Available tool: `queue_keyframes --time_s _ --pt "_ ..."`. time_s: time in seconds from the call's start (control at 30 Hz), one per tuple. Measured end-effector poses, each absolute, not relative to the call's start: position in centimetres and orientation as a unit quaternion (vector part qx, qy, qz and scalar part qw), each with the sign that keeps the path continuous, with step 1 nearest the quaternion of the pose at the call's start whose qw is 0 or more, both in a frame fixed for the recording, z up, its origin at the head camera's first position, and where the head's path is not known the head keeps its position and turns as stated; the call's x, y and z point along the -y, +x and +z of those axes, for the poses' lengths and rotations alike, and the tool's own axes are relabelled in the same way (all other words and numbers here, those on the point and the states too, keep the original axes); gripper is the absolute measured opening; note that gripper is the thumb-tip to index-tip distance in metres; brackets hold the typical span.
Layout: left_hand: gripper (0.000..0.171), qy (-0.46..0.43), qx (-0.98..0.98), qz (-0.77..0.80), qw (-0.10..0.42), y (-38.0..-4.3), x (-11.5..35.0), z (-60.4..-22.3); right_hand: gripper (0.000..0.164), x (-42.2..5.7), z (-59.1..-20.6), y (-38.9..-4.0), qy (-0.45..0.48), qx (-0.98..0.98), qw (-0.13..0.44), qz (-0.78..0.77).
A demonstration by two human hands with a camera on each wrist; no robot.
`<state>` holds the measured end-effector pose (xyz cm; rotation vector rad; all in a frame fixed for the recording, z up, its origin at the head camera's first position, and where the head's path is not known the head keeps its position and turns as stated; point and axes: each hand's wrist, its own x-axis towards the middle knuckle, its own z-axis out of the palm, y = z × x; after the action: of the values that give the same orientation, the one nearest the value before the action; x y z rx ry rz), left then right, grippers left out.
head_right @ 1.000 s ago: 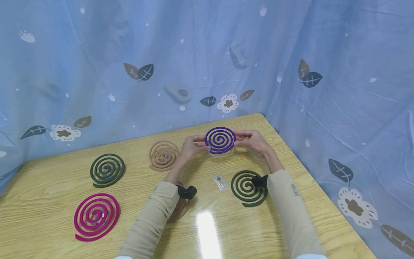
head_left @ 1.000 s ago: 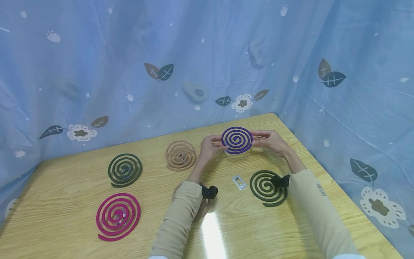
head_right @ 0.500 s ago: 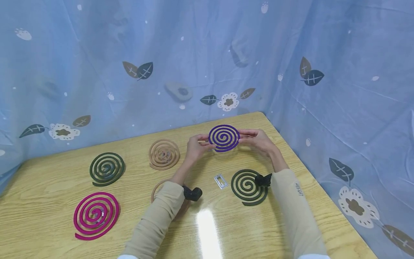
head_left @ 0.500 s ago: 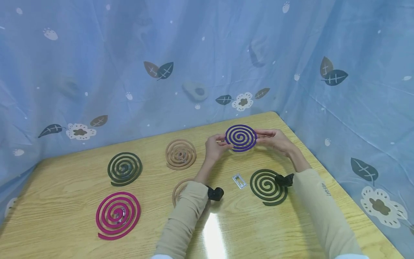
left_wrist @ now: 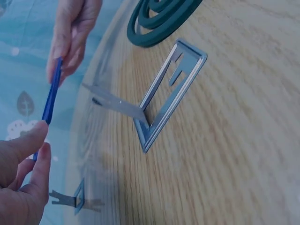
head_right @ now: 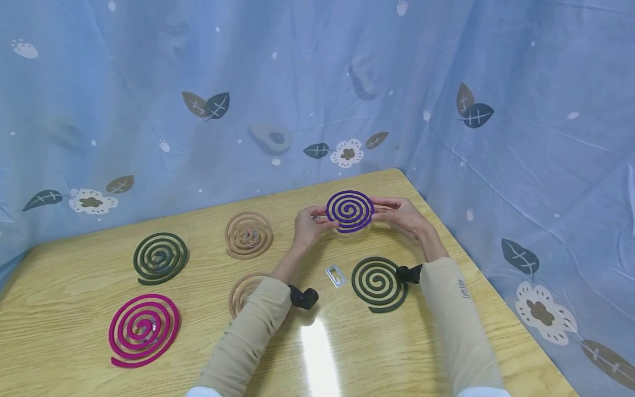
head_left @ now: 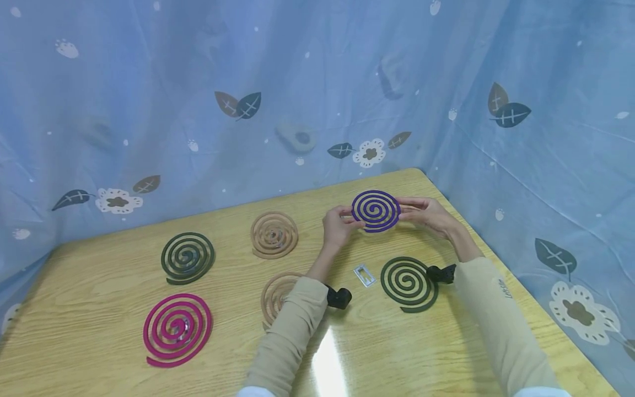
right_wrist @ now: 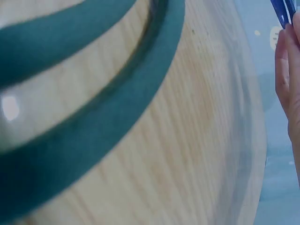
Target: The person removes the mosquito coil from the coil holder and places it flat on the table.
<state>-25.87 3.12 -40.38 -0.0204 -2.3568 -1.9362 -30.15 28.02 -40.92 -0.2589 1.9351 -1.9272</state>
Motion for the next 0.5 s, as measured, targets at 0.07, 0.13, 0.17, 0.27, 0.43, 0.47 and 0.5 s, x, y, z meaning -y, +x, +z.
queue_keyframes --time_s 0.07,0.13,0.17,0.27,0.43,0.47,0.5 --pt "0.04 -0.004 0.78 -0.624 0.047 -25.8 -3.3 -40.4 0.059 -28.1 -41.0 -30.1 -0.092 -0.698 0.2 -0.682" --pt "0.041 -0.002 0.785 -0.618 0.045 -25.7 -3.4 -40.4 0.06 -28.3 -41.1 -30.0 -0.094 -0.699 0.201 -0.68" --pt "0.042 -0.001 0.786 -0.616 0.045 -25.7 -3.4 -40.4 0.059 -28.3 -41.2 -30.0 -0.095 -0.694 0.203 -0.684" --pt "0.041 0.003 0.788 -0.614 0.041 -25.7 -3.6 -40.5 0.058 -28.5 -41.5 -30.1 -0.108 -0.668 0.209 -0.706" --pt "0.038 0.0 0.788 -0.615 0.038 -25.7 -4.1 -40.6 0.045 -29.0 -41.7 -30.1 -0.116 -0.636 0.211 -0.733" --pt "0.038 -0.002 0.789 -0.613 0.035 -25.6 -4.3 -40.6 0.043 -29.2 -41.7 -30.1 -0.114 -0.631 0.211 -0.738" --pt "0.039 -0.003 0.789 -0.613 0.033 -25.6 -4.4 -40.6 0.041 -29.3 -41.7 -30.1 -0.111 -0.627 0.212 -0.741"
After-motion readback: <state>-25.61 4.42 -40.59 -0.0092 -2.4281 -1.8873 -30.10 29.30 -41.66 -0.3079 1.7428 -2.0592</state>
